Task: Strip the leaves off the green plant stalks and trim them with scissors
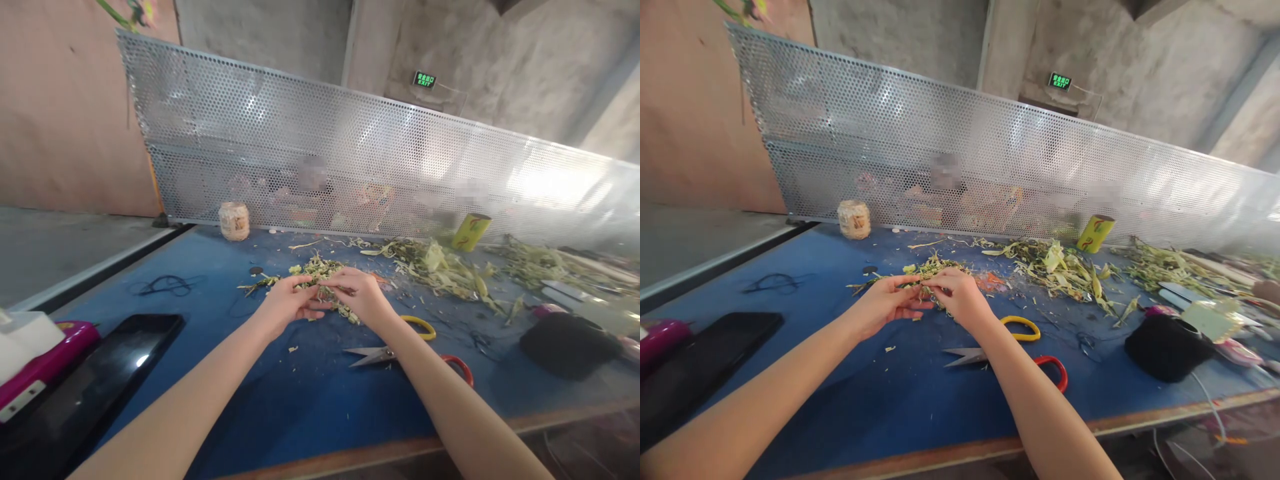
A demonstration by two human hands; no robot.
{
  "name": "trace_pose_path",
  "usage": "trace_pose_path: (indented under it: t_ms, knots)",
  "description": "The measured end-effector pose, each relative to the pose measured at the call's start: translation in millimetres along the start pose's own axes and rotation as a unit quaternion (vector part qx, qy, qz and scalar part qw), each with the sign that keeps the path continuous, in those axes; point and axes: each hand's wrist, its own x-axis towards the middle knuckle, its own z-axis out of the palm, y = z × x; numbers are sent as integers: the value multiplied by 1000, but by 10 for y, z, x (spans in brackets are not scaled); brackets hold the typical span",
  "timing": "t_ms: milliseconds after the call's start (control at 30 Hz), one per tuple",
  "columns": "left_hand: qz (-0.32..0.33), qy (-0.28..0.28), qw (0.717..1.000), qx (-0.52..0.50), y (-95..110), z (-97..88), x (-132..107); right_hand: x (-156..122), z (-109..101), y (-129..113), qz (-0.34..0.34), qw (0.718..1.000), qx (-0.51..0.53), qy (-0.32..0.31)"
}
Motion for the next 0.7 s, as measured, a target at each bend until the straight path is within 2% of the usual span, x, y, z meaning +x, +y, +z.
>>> trace_pose_path:
  t_ms: [233, 500, 600, 700]
  knots:
    - [-56, -14, 998, -23, 12, 10, 10, 0, -29, -51, -36, 999, 5, -10]
    - [-51, -31, 997, -55, 50, 17, -19, -2, -47, -79, -32, 999, 15, 1]
    - [-20, -14, 999, -32, 24, 45, -21, -2, -29, -116, -14, 1000, 20, 1]
    - [45, 19, 999, 16, -17, 57, -10, -3, 23, -152, 42, 999, 25, -4]
